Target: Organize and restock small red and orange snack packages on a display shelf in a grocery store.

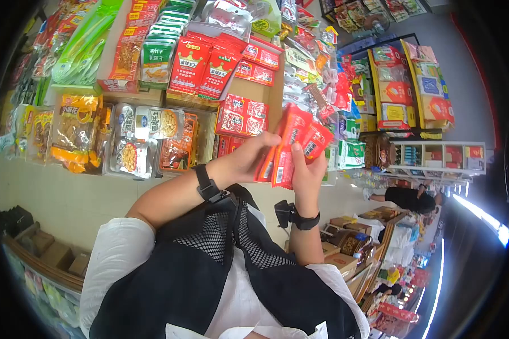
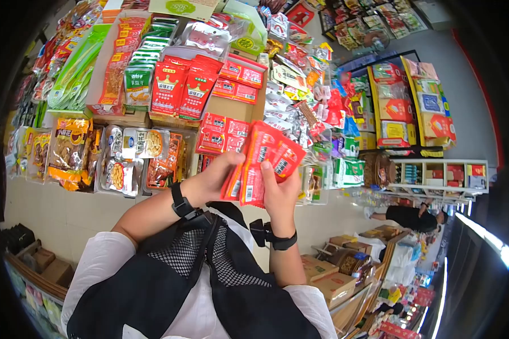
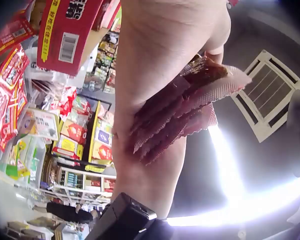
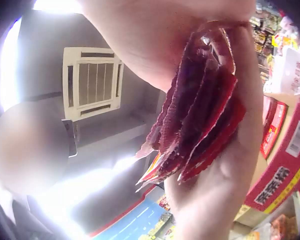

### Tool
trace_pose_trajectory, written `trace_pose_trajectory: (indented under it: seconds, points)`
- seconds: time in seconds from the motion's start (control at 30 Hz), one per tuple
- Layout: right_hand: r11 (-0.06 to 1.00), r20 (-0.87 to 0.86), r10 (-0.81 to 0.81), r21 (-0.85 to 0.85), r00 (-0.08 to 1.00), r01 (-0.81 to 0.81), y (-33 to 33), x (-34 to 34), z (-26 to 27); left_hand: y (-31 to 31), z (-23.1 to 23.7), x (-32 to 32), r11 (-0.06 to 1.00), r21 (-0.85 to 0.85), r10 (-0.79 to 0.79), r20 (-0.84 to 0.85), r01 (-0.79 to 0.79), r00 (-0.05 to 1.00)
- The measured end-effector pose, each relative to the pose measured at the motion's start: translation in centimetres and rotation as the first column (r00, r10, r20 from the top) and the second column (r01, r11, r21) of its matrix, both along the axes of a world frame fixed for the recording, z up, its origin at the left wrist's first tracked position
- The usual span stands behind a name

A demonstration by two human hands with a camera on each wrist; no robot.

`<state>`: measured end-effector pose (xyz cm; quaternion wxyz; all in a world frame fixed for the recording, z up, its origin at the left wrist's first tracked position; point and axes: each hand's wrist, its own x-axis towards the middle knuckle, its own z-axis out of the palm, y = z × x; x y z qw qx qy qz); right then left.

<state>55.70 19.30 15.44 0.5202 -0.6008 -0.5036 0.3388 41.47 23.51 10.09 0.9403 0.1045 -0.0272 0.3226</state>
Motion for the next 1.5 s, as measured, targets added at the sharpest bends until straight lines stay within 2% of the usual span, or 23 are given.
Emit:
trace_pose_trajectory:
  seconds: [0.03,0.07,0.1,0.13,0.17,0.23,0.3,0.33,0.4,0.43,0.53,0.63,0.7,0.87,0.9,1.03,1.1,1.13,1.27,1.3,1.37,1.43,1.5]
  points:
    - [1.000,-0.015,0.014,-0.001,1.000,-0.014,0.8,0.8,-0.5,0.3,-0.3,0.0,0.999,-0.028,0.025,-0.026,-0.026,0.999]
    - [0.995,0.234,0.033,0.087,0.972,-0.055,1.9,1.9,-1.0,0.7,-0.8,-0.1,0.995,-0.097,0.029,0.021,-0.027,0.999]
    - [0.979,0.469,0.026,0.168,0.883,-0.118,2.8,2.7,-1.5,1.0,-1.3,-0.1,0.986,-0.164,0.042,0.070,-0.030,0.997]
    - [0.995,0.185,-0.002,0.094,0.983,-0.016,3.2,2.8,-2.2,1.0,-1.6,0.2,0.986,-0.160,0.066,0.055,-0.056,0.996]
    - [0.994,0.170,0.022,0.101,0.985,-0.039,3.7,3.1,-2.0,1.0,-1.7,0.5,0.981,-0.150,0.125,0.016,-0.121,0.992]
    - [0.988,-0.043,0.152,-0.014,0.987,-0.152,4.5,3.5,-1.6,1.0,-1.8,1.2,0.971,-0.127,0.198,-0.044,-0.202,0.979]
    - [0.980,-0.070,0.194,-0.039,0.978,-0.197,5.1,4.4,-2.4,0.4,-1.0,1.8,0.951,-0.092,0.281,-0.148,-0.296,0.948]
    - [0.972,-0.095,0.219,-0.069,0.971,-0.225,5.4,4.8,-2.8,0.0,-0.5,2.1,0.936,-0.056,0.323,-0.265,-0.348,0.909]
    - [0.949,-0.128,0.242,-0.176,0.962,-0.263,5.6,5.2,-2.5,0.1,-1.1,3.0,0.926,0.022,0.364,-0.315,-0.377,0.877]
    - [0.944,-0.139,0.258,-0.172,0.956,-0.280,5.5,5.5,-2.6,0.1,-1.3,3.5,0.920,0.090,0.388,-0.352,-0.382,0.852]
    - [0.942,-0.117,0.329,-0.026,0.937,-0.334,5.3,5.6,-3.7,-0.4,-0.1,4.9,0.866,0.091,0.487,-0.376,-0.492,0.788]
    - [0.900,-0.110,0.422,-0.069,0.900,-0.431,6.2,7.0,-4.8,-0.9,0.3,5.7,0.813,0.115,0.557,-0.437,-0.570,0.707]
    - [0.888,-0.169,0.435,-0.083,0.885,-0.452,6.5,7.3,-5.1,-1.5,0.3,5.9,0.781,0.211,0.605,-0.495,-0.588,0.624]
    - [0.835,-0.336,0.451,-0.170,0.827,-0.524,7.1,6.8,-5.3,-2.8,0.0,5.1,0.747,0.081,0.606,-0.489,-0.659,0.627]
    - [0.822,-0.335,0.472,-0.166,0.815,-0.544,7.2,6.6,-5.3,-3.1,0.0,4.8,0.746,0.019,0.596,-0.466,-0.666,0.654]
    - [0.831,-0.337,0.488,-0.104,0.805,-0.547,7.7,5.0,-5.1,-3.9,-1.2,3.7,0.690,0.058,0.641,-0.512,-0.721,0.572]
    - [0.843,-0.288,0.519,0.017,0.805,-0.538,7.9,4.0,-5.0,-4.4,-1.2,2.9,0.665,-0.060,0.625,-0.500,-0.744,0.599]
    - [0.839,-0.285,0.527,0.021,0.801,-0.544,8.1,3.7,-5.0,-5.0,-1.2,2.1,0.695,-0.111,0.607,-0.439,-0.710,0.663]
    - [0.802,-0.196,0.592,0.055,0.782,-0.594,8.4,2.1,-5.3,-6.1,0.7,1.1,0.619,-0.152,0.695,-0.351,-0.771,0.627]
    - [0.802,-0.136,0.595,0.048,0.792,-0.595,8.2,1.7,-5.2,-6.2,0.4,1.0,0.617,-0.149,0.697,-0.351,-0.773,0.625]
    - [0.776,-0.065,0.631,0.041,0.773,-0.630,7.9,1.2,-4.6,-6.1,-0.4,0.7,0.584,0.085,0.720,-0.514,-0.808,0.466]
    - [0.723,-0.127,0.687,0.018,0.715,-0.691,7.7,0.8,-4.3,-6.3,-0.5,-0.2,0.603,0.035,0.695,-0.513,-0.797,0.504]
    - [0.755,-0.129,0.649,-0.012,0.750,-0.655,7.9,0.6,-3.8,-6.4,-0.4,-0.9,0.593,0.109,0.717,-0.523,-0.798,0.461]
